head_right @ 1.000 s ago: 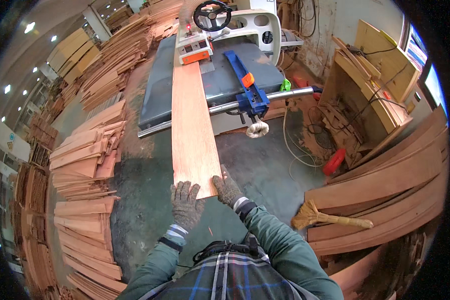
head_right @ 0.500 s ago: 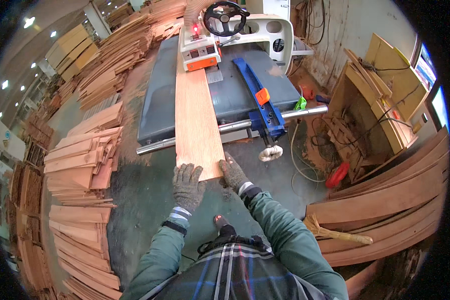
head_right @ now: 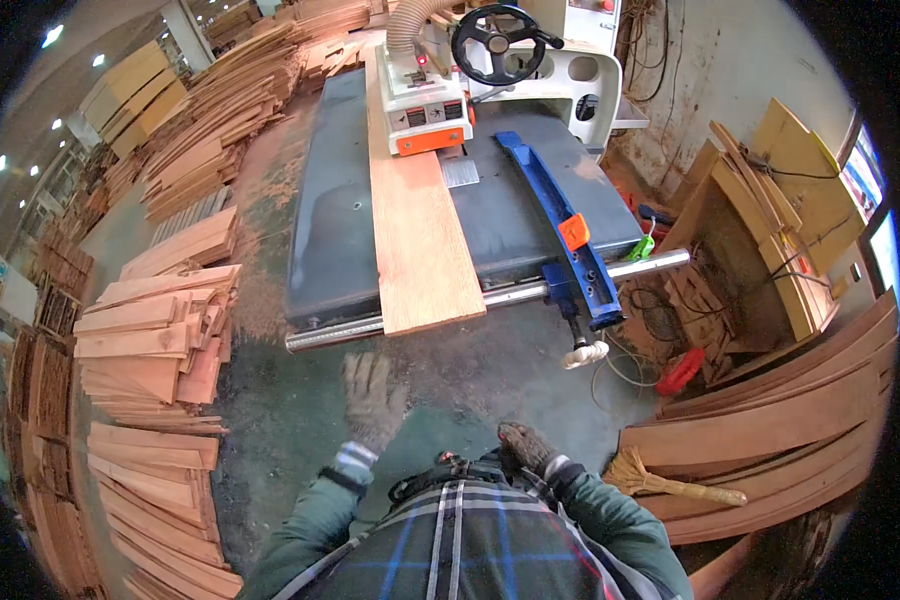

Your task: Picking up a long wooden plank, feeding it into an industrial processing machine, and retrieving it from the other side.

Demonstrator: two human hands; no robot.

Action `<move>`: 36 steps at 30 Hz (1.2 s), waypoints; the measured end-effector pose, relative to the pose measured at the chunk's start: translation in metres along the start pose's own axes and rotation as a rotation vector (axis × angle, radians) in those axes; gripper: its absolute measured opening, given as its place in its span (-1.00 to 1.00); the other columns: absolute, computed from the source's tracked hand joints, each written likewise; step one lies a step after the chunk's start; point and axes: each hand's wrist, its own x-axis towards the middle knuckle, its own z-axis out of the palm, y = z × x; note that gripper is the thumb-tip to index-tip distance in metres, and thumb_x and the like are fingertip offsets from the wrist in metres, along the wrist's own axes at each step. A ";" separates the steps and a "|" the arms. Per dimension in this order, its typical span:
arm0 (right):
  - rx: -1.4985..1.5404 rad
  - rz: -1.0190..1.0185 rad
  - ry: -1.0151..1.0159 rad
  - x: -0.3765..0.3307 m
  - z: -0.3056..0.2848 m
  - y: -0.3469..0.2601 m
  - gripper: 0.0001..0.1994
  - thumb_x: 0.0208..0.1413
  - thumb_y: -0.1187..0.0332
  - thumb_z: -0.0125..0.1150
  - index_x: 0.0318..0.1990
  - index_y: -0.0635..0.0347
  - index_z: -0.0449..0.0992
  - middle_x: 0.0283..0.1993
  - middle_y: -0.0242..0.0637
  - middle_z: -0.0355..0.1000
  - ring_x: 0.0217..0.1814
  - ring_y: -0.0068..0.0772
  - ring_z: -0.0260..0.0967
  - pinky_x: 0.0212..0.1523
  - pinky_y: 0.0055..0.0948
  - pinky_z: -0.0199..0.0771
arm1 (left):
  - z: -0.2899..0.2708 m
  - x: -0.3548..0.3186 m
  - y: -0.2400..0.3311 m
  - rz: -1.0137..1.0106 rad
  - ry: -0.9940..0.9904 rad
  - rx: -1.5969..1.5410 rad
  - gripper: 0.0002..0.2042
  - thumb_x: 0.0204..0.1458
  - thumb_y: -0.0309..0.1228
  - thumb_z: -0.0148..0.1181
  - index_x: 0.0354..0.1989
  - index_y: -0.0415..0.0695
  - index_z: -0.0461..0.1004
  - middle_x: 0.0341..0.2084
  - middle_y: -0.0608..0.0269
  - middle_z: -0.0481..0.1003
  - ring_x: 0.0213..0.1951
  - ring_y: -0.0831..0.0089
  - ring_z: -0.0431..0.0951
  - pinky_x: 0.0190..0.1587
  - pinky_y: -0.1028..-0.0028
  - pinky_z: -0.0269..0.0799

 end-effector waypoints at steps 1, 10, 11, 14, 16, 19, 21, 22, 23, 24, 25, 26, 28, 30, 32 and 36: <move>0.068 0.009 -0.020 -0.001 0.001 0.001 -0.57 0.28 -0.05 -0.07 -0.31 0.15 0.45 -0.45 -0.33 0.42 -0.43 -0.44 0.37 -0.38 -0.38 0.37 | 0.003 -0.022 -0.017 -0.081 -0.021 -0.012 -0.43 -0.05 -0.20 0.29 0.15 -0.15 0.36 0.19 -0.06 0.26 0.29 -0.11 0.13 0.37 -0.06 -0.04; -0.100 -0.067 -0.178 0.047 0.000 -0.056 -0.52 0.26 0.05 0.07 0.09 0.33 0.45 -0.01 -0.13 0.50 0.03 -0.31 0.42 0.07 -0.33 0.39 | 0.015 -0.277 -0.174 -0.889 -1.297 0.132 -0.48 0.22 -0.05 -0.22 0.16 -0.13 0.42 0.21 -0.03 0.35 0.23 -0.02 0.33 0.27 0.11 0.21; -0.125 -0.097 -0.230 0.059 0.000 -0.061 -0.47 0.25 0.02 0.08 0.10 0.37 0.45 0.04 -0.06 0.51 0.07 -0.25 0.43 0.10 -0.30 0.39 | 0.020 -0.296 -0.174 -0.767 -1.133 0.102 -0.57 0.20 -0.15 -0.16 0.08 -0.12 0.45 0.13 0.02 0.41 0.18 0.01 0.38 0.24 0.14 0.26; -0.269 -0.040 -0.236 0.095 -0.004 -0.074 -0.53 0.24 0.15 0.11 0.14 0.37 0.42 0.05 0.03 0.49 0.11 -0.15 0.43 0.13 -0.33 0.39 | 0.023 -0.334 -0.140 -0.796 -0.821 -0.013 -0.70 0.20 -0.30 -0.12 -0.07 -0.14 0.51 0.02 0.00 0.48 0.11 0.04 0.45 0.19 0.18 0.35; -0.228 0.030 -0.267 0.119 -0.002 -0.088 -0.53 0.22 0.17 0.14 0.16 0.33 0.41 -0.06 -0.03 0.48 -0.03 -0.19 0.43 0.01 -0.34 0.43 | 0.038 -0.310 -0.119 -0.902 -1.070 -0.003 -0.72 0.16 -0.33 -0.05 -0.07 -0.14 0.51 0.01 -0.05 0.48 0.10 0.03 0.45 0.16 0.16 0.38; -0.443 -0.146 -0.399 0.136 0.008 -0.113 -0.53 0.20 0.18 0.15 0.17 0.30 0.40 -0.22 -0.13 0.50 -0.24 -0.28 0.47 -0.14 -0.34 0.48 | 0.038 -0.266 -0.075 -0.467 -1.123 -0.081 -0.70 0.16 -0.24 -0.06 -0.15 -0.14 0.53 -0.05 -0.06 0.52 0.00 -0.07 0.51 0.04 0.13 0.43; -0.594 -0.229 -0.586 0.140 0.010 -0.132 -0.50 0.21 0.11 0.14 0.14 0.36 0.42 -0.03 0.06 0.52 0.01 -0.16 0.50 0.02 -0.27 0.46 | 0.034 -0.240 -0.043 -1.231 -0.649 -0.313 -0.67 0.08 -0.17 0.06 -0.16 -0.16 0.53 -0.10 -0.14 0.53 -0.05 -0.10 0.53 -0.01 0.12 0.43; -0.710 -0.294 -0.654 0.145 0.015 -0.139 -0.49 0.20 0.09 0.16 0.14 0.32 0.43 -0.01 0.06 0.51 0.02 -0.16 0.50 0.02 -0.28 0.45 | 0.021 -0.237 -0.040 -1.216 -0.616 -0.310 -0.66 0.06 -0.15 0.07 -0.19 -0.17 0.54 -0.13 -0.16 0.54 -0.07 -0.11 0.53 -0.02 0.11 0.43; -0.731 -0.120 -0.695 0.152 0.024 -0.145 -0.49 0.20 0.08 0.15 0.14 0.31 0.43 0.02 0.05 0.50 0.04 -0.13 0.49 0.04 -0.27 0.44 | 0.008 -0.236 -0.042 -1.179 -0.621 -0.303 -0.65 0.04 -0.13 0.09 -0.21 -0.17 0.55 -0.16 -0.18 0.54 -0.09 -0.12 0.53 -0.03 0.11 0.42; -0.751 0.023 -0.723 0.160 0.031 -0.148 -0.49 0.20 0.06 0.15 0.14 0.29 0.44 0.04 0.04 0.49 0.06 -0.11 0.47 0.06 -0.25 0.43 | -0.001 -0.237 -0.047 -1.088 -0.598 -0.285 -0.64 0.02 -0.11 0.11 -0.24 -0.17 0.56 -0.19 -0.20 0.55 -0.10 -0.13 0.54 -0.04 0.11 0.42; -0.713 0.110 -0.779 0.169 0.036 -0.150 -0.48 0.19 0.05 0.14 0.14 0.27 0.44 0.07 0.04 0.48 0.07 -0.08 0.46 0.08 -0.24 0.42 | -0.008 -0.243 -0.054 -1.097 -0.693 -0.282 -0.65 0.02 -0.10 0.10 -0.27 -0.16 0.57 -0.20 -0.19 0.55 -0.10 -0.13 0.53 -0.05 0.11 0.43; -0.796 -0.024 -0.764 0.178 0.050 -0.147 -0.48 0.20 0.03 0.14 0.15 0.26 0.44 0.06 0.03 0.48 0.07 -0.06 0.46 0.09 -0.23 0.41 | -0.013 -0.253 -0.064 -1.050 -0.756 -0.265 -0.65 0.02 -0.10 0.10 -0.29 -0.16 0.58 -0.21 -0.18 0.55 -0.10 -0.13 0.53 -0.06 0.11 0.43; -0.842 -0.418 -0.792 0.202 0.085 -0.141 -0.48 0.20 0.01 0.12 0.15 0.22 0.44 0.06 0.02 0.48 0.07 -0.03 0.46 0.11 -0.22 0.40 | -0.004 -0.273 -0.088 -1.024 -0.827 -0.222 -0.66 0.02 -0.10 0.09 -0.35 -0.14 0.59 -0.23 -0.15 0.56 -0.11 -0.11 0.54 -0.08 0.10 0.44; -0.759 -0.413 -0.812 0.220 0.112 -0.141 -0.46 0.19 -0.02 0.12 0.15 0.21 0.44 0.10 0.02 0.46 0.12 -0.04 0.43 0.16 -0.22 0.37 | 0.015 -0.303 -0.111 -1.076 -0.864 -0.175 -0.68 0.02 -0.11 0.08 -0.41 -0.12 0.60 -0.26 -0.10 0.58 -0.14 -0.09 0.55 -0.10 0.10 0.45; -0.724 -0.290 -0.758 0.236 0.150 -0.149 -0.47 0.20 -0.03 0.06 0.15 0.17 0.45 0.19 0.02 0.39 0.21 -0.01 0.36 0.23 -0.20 0.32 | 0.037 -0.334 -0.149 -1.087 -0.718 -0.223 -0.72 0.03 -0.20 0.10 -0.22 -0.11 0.56 -0.21 -0.07 0.56 -0.10 -0.07 0.54 -0.06 0.09 0.46; -0.792 -0.207 -0.574 0.270 0.235 -0.183 -0.51 0.22 0.05 0.02 0.17 0.17 0.43 0.15 0.02 0.43 0.17 0.05 0.39 0.19 -0.18 0.35 | 0.036 -0.388 -0.254 -1.073 -0.624 -0.178 -0.82 0.11 -0.28 0.03 -0.31 -0.07 0.52 -0.26 -0.04 0.55 -0.14 -0.07 0.52 -0.08 0.05 0.43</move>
